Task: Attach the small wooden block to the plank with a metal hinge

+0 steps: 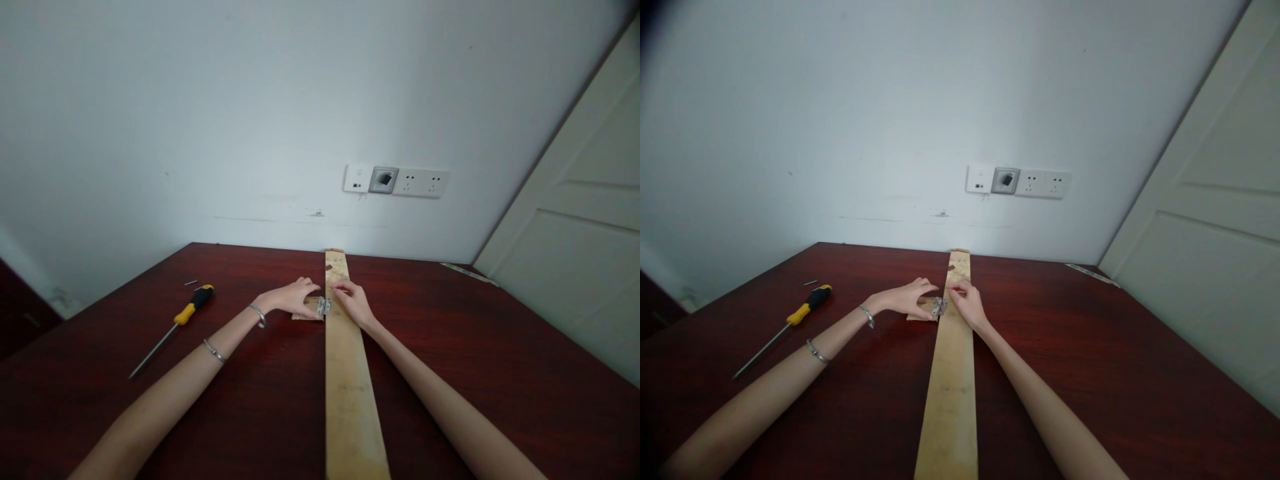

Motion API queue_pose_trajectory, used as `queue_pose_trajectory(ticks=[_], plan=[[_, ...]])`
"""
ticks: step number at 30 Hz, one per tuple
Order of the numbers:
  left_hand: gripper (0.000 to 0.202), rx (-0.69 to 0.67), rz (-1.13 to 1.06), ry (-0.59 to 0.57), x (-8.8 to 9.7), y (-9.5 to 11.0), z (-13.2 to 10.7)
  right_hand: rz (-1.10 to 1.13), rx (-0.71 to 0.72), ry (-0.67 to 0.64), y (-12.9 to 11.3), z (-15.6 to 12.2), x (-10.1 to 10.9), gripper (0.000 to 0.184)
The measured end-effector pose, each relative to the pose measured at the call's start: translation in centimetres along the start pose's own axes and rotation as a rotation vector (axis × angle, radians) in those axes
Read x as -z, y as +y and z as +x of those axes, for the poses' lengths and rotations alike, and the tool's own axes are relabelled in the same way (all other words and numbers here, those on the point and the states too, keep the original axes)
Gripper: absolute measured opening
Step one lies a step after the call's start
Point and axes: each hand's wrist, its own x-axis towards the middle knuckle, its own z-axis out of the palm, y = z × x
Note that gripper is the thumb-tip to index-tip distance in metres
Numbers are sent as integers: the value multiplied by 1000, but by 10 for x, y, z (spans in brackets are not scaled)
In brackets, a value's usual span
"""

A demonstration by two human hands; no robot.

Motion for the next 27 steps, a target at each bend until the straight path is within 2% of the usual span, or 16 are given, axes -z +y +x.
queue_pose_trajectory(ticks=[6,9,11,14,16,18,19,21,23,27], plan=[[51,-16,58,192,37,5,-13,-12,10,4,1,-3,0,19],[39,-15,116,257,62,-5,-29,-35,18,2,0,-4,1,20],[35,24,163,280,79,-22,-45,-47,14,-5,0,-4,2,21],[30,156,239,286,104,-62,-74,-59,-7,-9,1,-4,2,22],[28,310,257,257,117,-96,-98,-57,-20,-13,3,-3,1,23],[32,543,252,214,125,-129,-123,-52,-34,-18,4,-3,1,23],[34,665,250,201,126,-143,-136,-51,-40,-18,4,-3,0,23],[32,763,252,182,126,-165,-160,-54,-44,-16,5,-3,0,23],[27,813,242,154,122,-179,-181,-65,-41,-13,5,-4,0,24],[19,855,198,87,110,-192,-208,-92,-36,-24,5,-4,1,23]])
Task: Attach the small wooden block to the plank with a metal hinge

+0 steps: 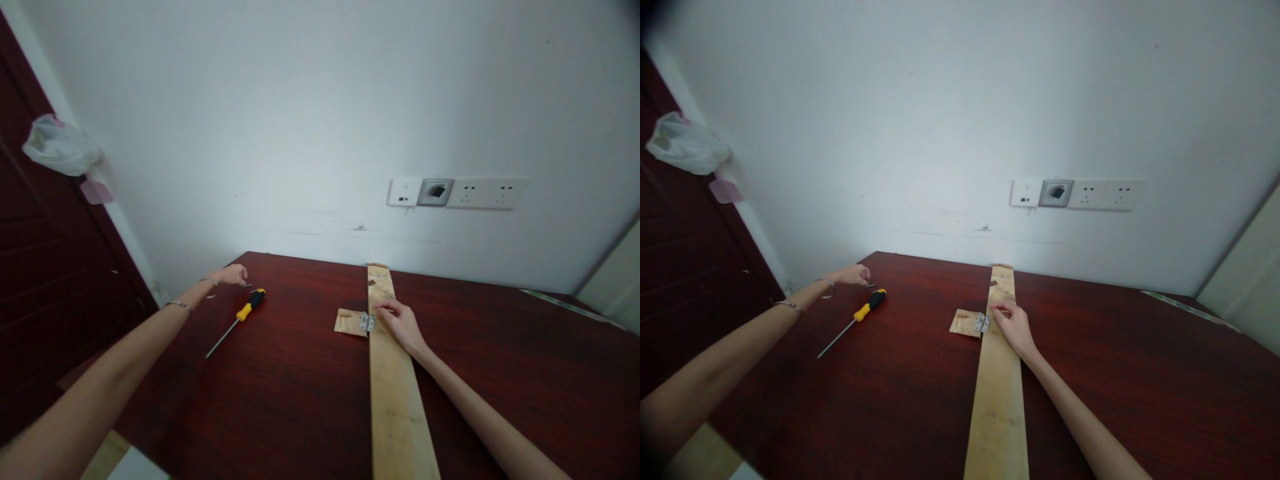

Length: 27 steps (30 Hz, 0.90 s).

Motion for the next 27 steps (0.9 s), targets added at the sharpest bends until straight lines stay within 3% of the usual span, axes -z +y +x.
queue_pose_trajectory(ticks=[10,27], plan=[[9,59,36,-15,-24,-16,7,21,23,27,-1,0,-1,19],[7,38,126,42,-25,-7,12,-5,40,26,-12,-2,-1,21]])
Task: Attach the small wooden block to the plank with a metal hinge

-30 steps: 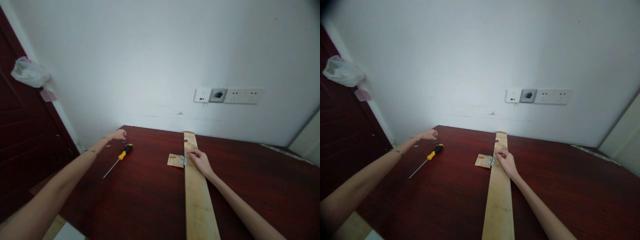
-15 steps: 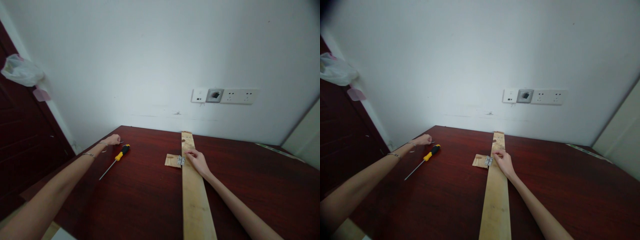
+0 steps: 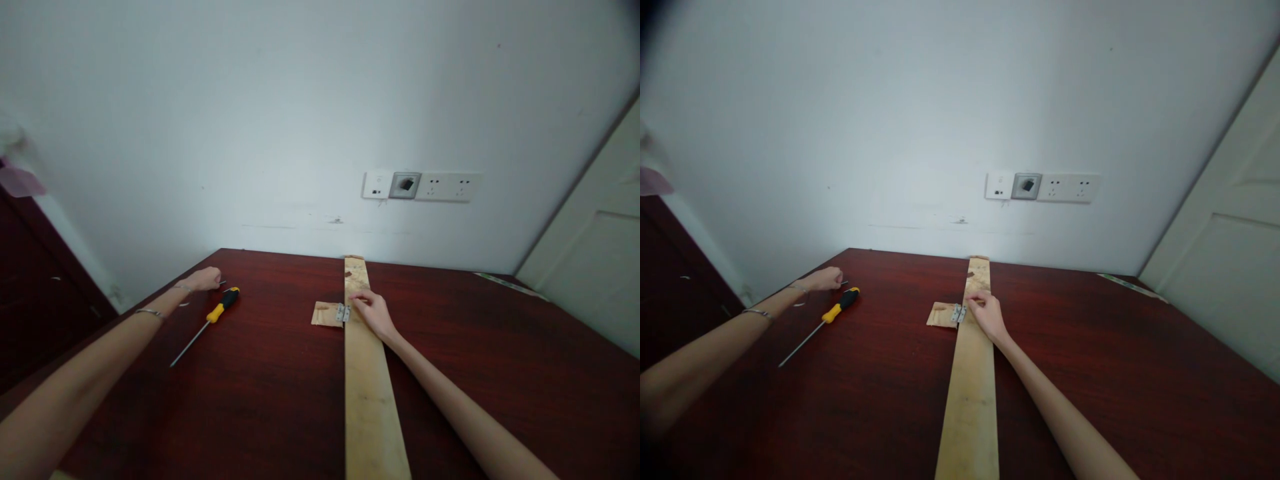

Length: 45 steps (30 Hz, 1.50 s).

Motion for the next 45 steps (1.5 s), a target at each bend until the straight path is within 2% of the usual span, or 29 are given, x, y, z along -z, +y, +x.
queue_pose_trajectory(ticks=[4,7,9,12,17,20,22,26,38,42,45], plan=[[8,-16,-29,56,9,13,9,6,-3,-1,2,1,0,20],[11,-95,-149,126,24,48,17,17,-12,3,5,2,-1,19],[14,-178,-289,163,35,86,19,30,-12,7,7,3,-1,18],[15,-354,-487,237,46,155,11,52,-7,3,9,5,0,18],[9,-702,-714,299,46,263,-21,128,3,-11,4,11,4,17],[6,-814,-830,322,38,308,-40,209,-1,-41,-6,14,10,19],[5,-842,-896,316,32,327,-49,247,0,-70,-14,16,14,20],[5,-854,-995,280,25,342,-55,260,13,-96,-29,17,19,19],[6,-880,-980,214,15,338,-51,229,40,-52,-24,18,14,21],[10,-942,-837,177,17,331,-48,231,42,-51,-24,17,14,23],[25,-984,-629,125,15,323,-46,246,10,-30,-18,19,14,26]])
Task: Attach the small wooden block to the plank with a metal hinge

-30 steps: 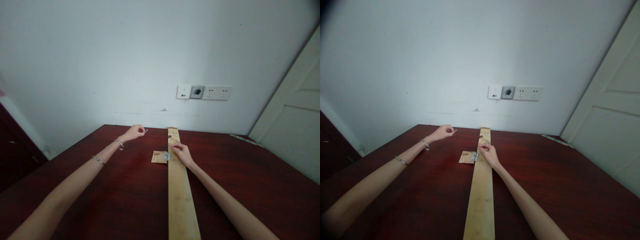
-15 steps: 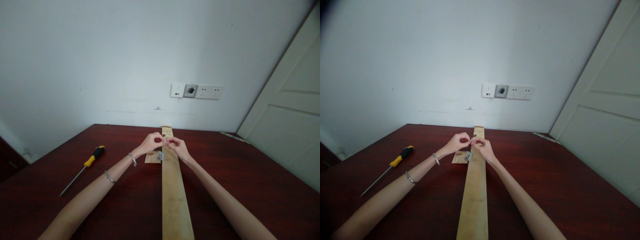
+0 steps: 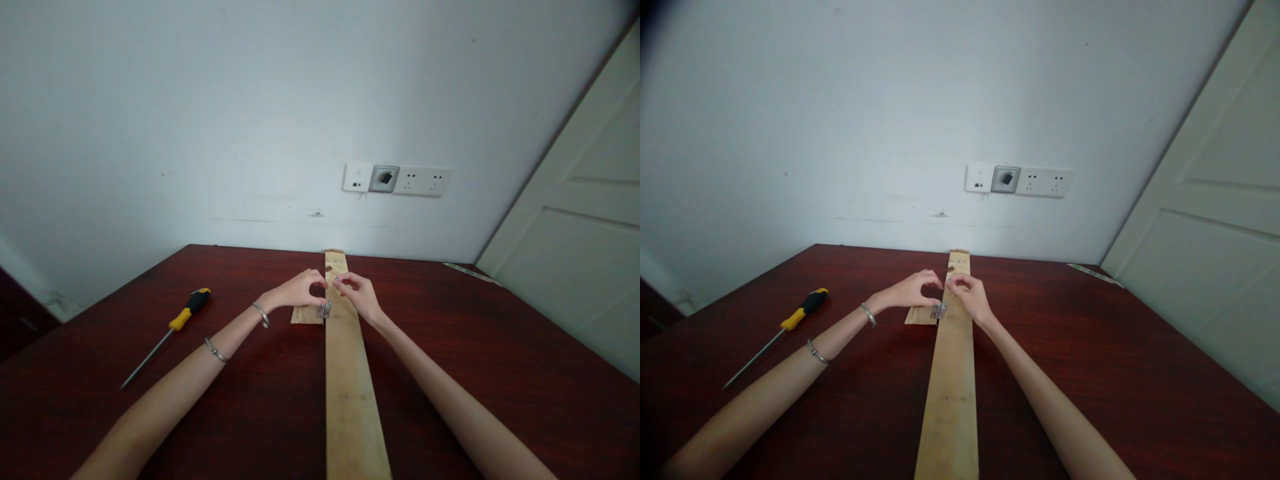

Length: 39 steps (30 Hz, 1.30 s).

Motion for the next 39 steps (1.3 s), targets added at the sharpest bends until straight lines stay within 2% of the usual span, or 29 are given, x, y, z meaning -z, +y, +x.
queue_pose_trajectory(ticks=[5,15,20,27,39], plan=[[37,2,72,-170,-5,-5,-4,8,-48,27,15,1,1,28],[46,94,21,-327,-10,-7,-6,73,-152,66,24,-4,2,35],[49,151,1,-338,-16,-3,-7,138,-211,94,24,-4,4,38],[54,173,7,-336,-16,2,-7,147,-216,90,27,-4,4,37],[51,155,-18,-298,-17,1,-7,162,-251,111,23,-4,3,42]])
